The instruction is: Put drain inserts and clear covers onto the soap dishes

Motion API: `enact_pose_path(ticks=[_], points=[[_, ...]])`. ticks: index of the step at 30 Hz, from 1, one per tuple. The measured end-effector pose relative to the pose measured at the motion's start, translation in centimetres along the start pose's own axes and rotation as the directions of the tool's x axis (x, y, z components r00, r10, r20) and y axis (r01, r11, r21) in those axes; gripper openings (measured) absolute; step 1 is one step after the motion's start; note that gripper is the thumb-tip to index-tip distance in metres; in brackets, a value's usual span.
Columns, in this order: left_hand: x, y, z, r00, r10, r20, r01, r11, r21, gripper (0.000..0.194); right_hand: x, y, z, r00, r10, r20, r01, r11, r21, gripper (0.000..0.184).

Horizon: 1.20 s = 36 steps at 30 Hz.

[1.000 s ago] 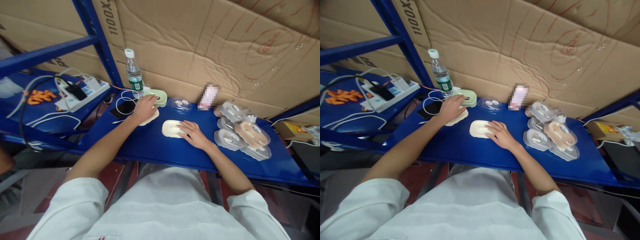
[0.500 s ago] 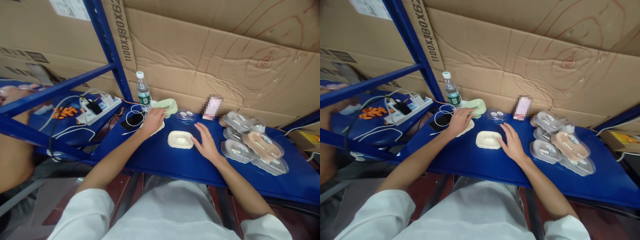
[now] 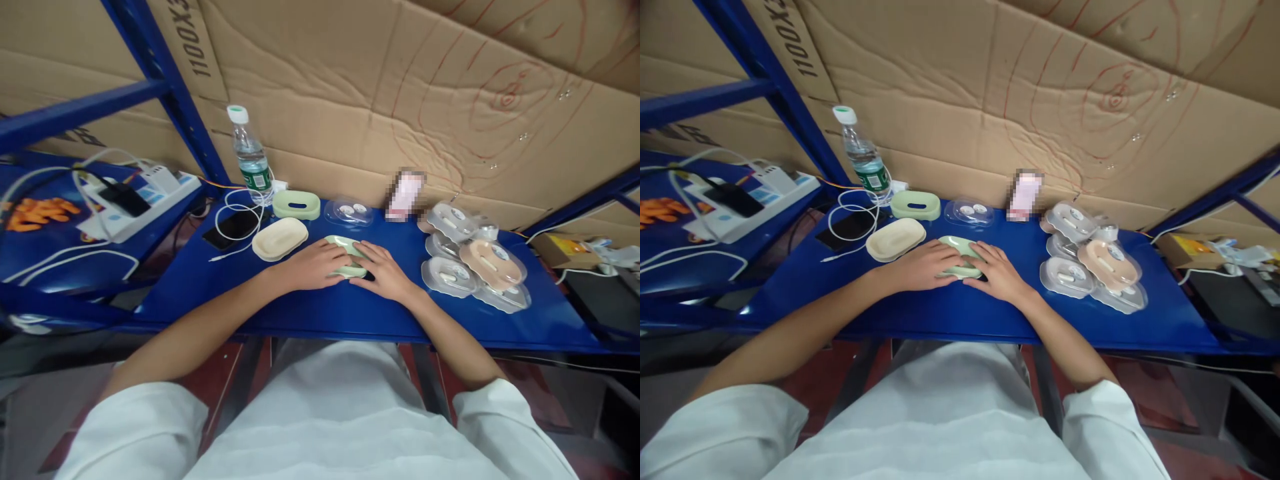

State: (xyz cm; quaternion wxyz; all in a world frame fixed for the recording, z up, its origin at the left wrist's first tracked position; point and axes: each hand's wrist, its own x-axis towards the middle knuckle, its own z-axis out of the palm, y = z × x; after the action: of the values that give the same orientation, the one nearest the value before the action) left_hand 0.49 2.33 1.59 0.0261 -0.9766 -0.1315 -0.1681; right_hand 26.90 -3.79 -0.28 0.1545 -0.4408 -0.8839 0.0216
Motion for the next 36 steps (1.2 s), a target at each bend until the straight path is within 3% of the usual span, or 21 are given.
enact_pose_path(ticks=[5,10,15,21,28,32,36], points=[[-1.1,-1.1,-1.7,0.988,-0.119,0.103,0.11,0.99,0.088,0.044,-0.1,0.2,0.1,0.999,-0.045,0.007,0.045,0.995,0.087,0.053],[-1.5,-1.3,-2.3,0.968,-0.194,0.158,0.187,0.981,0.057,0.035,0.0,0.1,0.1,0.999,-0.053,-0.011,0.054,0.989,0.136,0.049],[-1.0,-0.9,-2.2,0.959,-0.191,0.211,0.182,0.981,0.062,0.031,0.0,0.1,0.0,1.0,-0.023,0.003,0.023,0.996,0.083,0.049],[-0.8,0.1,-1.7,0.966,-0.201,0.164,0.175,0.971,0.162,0.027,0.3,-0.8,0.0,0.999,-0.001,-0.038,-0.003,0.994,-0.108,0.051],[-0.1,1.4,0.0,0.952,-0.3,0.054,0.283,0.936,0.209,0.027,1.5,-1.4,-0.3,0.999,0.046,0.008,-0.042,0.96,-0.276,0.047],[-0.5,-0.3,0.0,0.96,-0.268,0.086,0.256,0.958,0.132,0.026,3.1,-0.6,-1.2,1.0,0.027,0.01,-0.025,0.984,-0.174,0.043],[-1.1,-2.0,-0.3,0.963,-0.254,0.095,0.254,0.967,0.009,0.026,6.3,2.6,-1.0,0.975,0.148,-0.163,-0.153,0.988,-0.019,0.053]])
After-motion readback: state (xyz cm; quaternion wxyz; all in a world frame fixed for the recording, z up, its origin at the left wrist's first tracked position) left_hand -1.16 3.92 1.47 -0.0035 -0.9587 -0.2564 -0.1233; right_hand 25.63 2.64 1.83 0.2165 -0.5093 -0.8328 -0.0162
